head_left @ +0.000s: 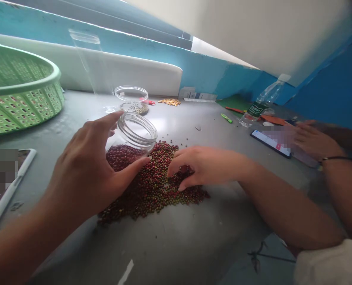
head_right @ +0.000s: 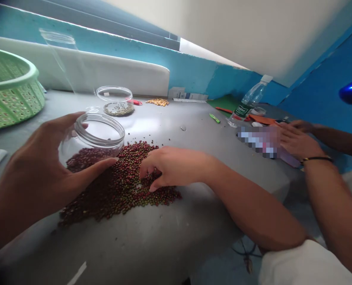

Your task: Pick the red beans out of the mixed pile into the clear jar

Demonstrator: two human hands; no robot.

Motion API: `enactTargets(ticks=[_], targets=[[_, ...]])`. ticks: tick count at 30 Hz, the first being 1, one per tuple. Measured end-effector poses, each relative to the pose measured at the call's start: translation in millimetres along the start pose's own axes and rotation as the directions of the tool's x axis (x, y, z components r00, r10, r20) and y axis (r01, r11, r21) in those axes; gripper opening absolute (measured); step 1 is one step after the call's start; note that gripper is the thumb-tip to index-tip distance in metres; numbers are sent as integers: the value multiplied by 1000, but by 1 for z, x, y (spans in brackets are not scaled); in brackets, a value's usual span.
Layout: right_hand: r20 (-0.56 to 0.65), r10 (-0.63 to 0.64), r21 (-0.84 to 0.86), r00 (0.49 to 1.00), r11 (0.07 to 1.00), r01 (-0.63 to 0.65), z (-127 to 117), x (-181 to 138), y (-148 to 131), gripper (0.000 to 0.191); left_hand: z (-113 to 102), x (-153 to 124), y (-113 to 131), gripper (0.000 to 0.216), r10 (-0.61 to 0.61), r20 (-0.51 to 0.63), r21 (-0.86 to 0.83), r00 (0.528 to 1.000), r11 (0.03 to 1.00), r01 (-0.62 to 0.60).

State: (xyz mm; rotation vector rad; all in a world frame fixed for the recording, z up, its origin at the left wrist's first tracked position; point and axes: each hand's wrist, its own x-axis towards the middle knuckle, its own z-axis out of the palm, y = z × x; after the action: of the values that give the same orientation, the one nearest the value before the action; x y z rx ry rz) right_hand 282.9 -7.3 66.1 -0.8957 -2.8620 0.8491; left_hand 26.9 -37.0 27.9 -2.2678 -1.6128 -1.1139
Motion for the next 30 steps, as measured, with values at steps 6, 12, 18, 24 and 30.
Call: enactTargets(ticks=[6, 12, 18, 24, 30], targets=[[4, -79, 41, 997, 996, 79, 12, 12, 2, 12, 1, 1, -1, 83, -4, -3, 0, 1000, 1000, 4], [-93, -21, 36, 995, 999, 25, 14, 14, 1, 18, 0, 1, -1, 81, 11, 13, 5, 1000, 1000, -11], [-125, 233, 681, 964, 727, -88, 24, 25, 15, 15, 0, 2, 0, 80, 12, -3, 8, 1000, 1000, -12], [-63, 338, 926, 939, 371, -72, 29, 33, 21, 11, -1, 2, -1, 80, 20, 13, 3, 1000, 1000, -20], [-45, 341, 954, 939, 294, -61, 26, 32, 19, 10, 1, 2, -2, 81, 31, -18, 0, 999, 1000, -31]])
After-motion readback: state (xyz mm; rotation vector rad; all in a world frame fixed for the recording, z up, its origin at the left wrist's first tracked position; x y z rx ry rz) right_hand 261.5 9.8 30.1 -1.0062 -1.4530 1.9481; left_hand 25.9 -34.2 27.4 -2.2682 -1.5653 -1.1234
